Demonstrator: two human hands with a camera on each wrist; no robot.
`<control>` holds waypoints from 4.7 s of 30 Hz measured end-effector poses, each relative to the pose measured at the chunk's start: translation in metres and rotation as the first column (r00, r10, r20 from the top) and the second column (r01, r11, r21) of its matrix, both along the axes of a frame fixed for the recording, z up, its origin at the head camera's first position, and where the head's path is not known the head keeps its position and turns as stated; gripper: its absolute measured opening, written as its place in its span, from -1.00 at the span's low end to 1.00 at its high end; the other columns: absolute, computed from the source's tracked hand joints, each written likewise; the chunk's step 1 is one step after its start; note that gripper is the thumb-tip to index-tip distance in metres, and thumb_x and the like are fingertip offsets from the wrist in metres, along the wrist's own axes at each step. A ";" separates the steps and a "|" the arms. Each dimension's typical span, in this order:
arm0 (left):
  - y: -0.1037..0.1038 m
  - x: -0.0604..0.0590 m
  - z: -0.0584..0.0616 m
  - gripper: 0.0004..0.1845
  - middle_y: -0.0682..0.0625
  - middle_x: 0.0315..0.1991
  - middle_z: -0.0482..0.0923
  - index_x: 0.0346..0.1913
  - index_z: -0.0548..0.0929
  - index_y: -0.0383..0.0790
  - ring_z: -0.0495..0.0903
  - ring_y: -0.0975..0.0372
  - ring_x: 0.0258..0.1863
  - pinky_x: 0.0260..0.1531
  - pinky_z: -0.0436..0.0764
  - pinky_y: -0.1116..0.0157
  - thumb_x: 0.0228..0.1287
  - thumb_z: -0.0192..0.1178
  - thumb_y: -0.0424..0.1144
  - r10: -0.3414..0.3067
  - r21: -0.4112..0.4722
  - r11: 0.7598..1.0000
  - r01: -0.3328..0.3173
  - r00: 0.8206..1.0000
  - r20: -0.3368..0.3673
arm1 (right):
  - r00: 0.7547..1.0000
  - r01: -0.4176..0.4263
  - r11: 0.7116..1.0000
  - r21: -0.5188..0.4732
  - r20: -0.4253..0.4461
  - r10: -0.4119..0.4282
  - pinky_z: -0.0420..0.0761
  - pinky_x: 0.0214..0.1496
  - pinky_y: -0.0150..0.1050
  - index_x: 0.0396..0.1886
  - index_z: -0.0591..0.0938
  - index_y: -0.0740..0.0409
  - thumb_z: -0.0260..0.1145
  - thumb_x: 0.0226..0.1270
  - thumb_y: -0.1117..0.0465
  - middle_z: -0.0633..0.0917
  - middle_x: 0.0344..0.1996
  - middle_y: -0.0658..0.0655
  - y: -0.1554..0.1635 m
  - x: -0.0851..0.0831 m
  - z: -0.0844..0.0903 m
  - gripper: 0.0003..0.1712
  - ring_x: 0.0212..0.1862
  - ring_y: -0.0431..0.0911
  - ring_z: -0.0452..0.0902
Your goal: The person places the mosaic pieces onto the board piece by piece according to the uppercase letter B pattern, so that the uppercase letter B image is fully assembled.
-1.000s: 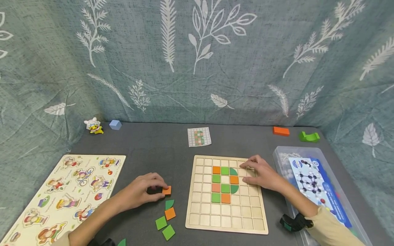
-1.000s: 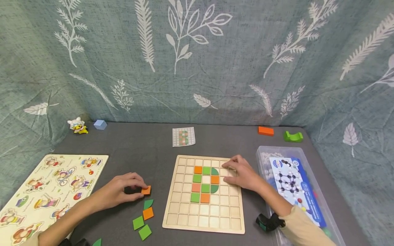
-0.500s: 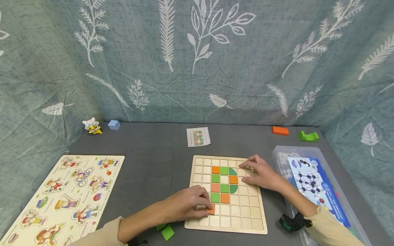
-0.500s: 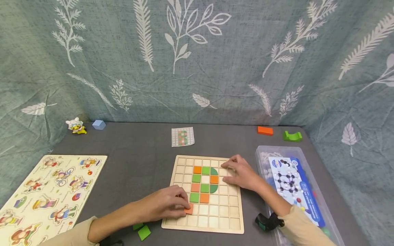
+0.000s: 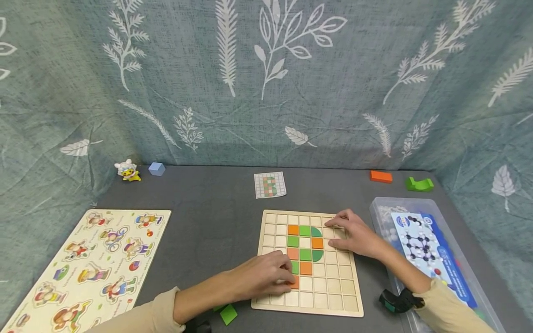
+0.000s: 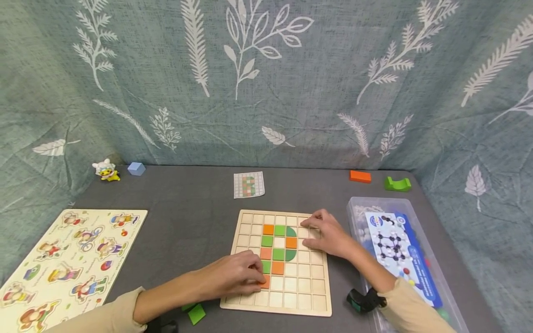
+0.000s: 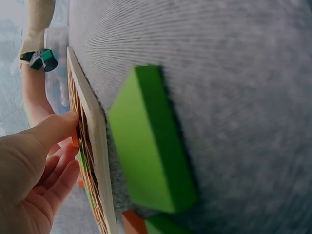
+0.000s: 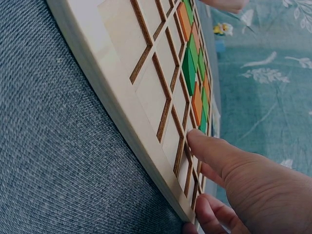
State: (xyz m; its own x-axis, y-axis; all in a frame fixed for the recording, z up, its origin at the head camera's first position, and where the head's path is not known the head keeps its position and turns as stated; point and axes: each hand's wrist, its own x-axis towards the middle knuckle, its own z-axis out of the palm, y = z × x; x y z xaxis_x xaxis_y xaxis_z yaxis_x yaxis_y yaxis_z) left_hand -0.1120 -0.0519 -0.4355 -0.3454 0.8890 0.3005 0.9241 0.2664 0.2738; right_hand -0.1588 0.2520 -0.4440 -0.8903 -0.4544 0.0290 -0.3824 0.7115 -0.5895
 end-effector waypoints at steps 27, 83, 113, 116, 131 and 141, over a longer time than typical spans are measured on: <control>-0.131 0.008 0.005 -0.82 0.20 -0.10 0.56 -0.05 0.69 0.03 0.51 0.40 -0.14 -0.16 0.56 0.38 0.35 0.21 -0.13 0.231 0.005 0.969 -0.247 0.912 0.339 | 1.000 -0.017 1.000 0.004 -0.008 0.017 0.43 -0.06 -0.08 0.10 0.63 0.14 0.44 0.19 0.11 0.46 -0.01 0.23 0.000 0.001 0.000 -0.53 -0.03 0.03 0.40; -0.008 0.018 0.010 -0.88 0.06 -0.50 0.51 -0.27 0.71 -0.13 0.28 0.56 -0.51 -0.47 0.39 0.59 0.22 0.33 -0.16 0.018 0.084 0.992 -0.094 0.763 0.646 | 1.000 -0.016 1.000 -0.003 -0.001 0.016 0.42 -0.04 -0.07 0.10 0.64 0.14 0.45 0.18 0.12 0.46 0.01 0.24 -0.001 -0.001 -0.001 -0.53 0.00 0.05 0.39; 0.068 -0.008 0.019 -0.86 0.14 -0.34 0.68 -0.16 0.74 -0.12 0.38 0.55 -0.47 -0.39 0.37 0.66 0.25 0.31 -0.20 0.107 -0.041 0.994 -0.100 0.874 0.474 | 0.999 -0.026 1.000 -0.011 -0.022 0.026 0.42 -0.05 -0.07 0.07 0.64 0.13 0.44 0.19 0.11 0.47 -0.02 0.23 0.002 -0.002 0.003 -0.55 -0.02 0.06 0.41; 0.070 -0.015 0.018 -0.89 0.09 -0.30 0.68 -0.18 0.70 -0.14 0.42 0.52 -0.42 -0.34 0.41 0.64 0.27 0.29 -0.25 0.151 -0.044 0.988 -0.149 0.862 0.484 | 1.000 -0.026 1.000 -0.008 -0.017 0.026 0.42 -0.04 -0.07 0.07 0.64 0.13 0.44 0.18 0.12 0.47 -0.02 0.23 0.001 -0.002 0.004 -0.55 -0.02 0.05 0.40; 0.076 -0.023 0.009 -0.97 0.13 -0.43 0.64 -0.30 0.73 -0.14 0.42 0.55 -0.47 -0.37 0.39 0.68 0.20 0.33 -0.29 0.166 -0.086 0.986 -0.143 0.882 0.440 | 1.000 -0.024 1.000 -0.017 -0.021 0.024 0.42 -0.04 -0.07 0.06 0.64 0.16 0.45 0.17 0.16 0.47 -0.03 0.23 0.002 -0.001 0.000 -0.56 -0.02 0.04 0.39; 0.069 -0.018 0.010 -0.90 0.16 -0.34 0.60 -0.32 0.78 -0.06 0.40 0.47 -0.37 -0.28 0.31 0.63 0.29 0.27 -0.22 0.121 -0.161 0.983 -0.091 0.975 0.187 | 0.999 -0.038 0.999 -0.021 -0.028 0.037 0.42 -0.07 -0.07 0.07 0.64 0.15 0.43 0.20 0.12 0.47 -0.02 0.24 0.002 0.000 0.001 -0.55 -0.03 0.05 0.40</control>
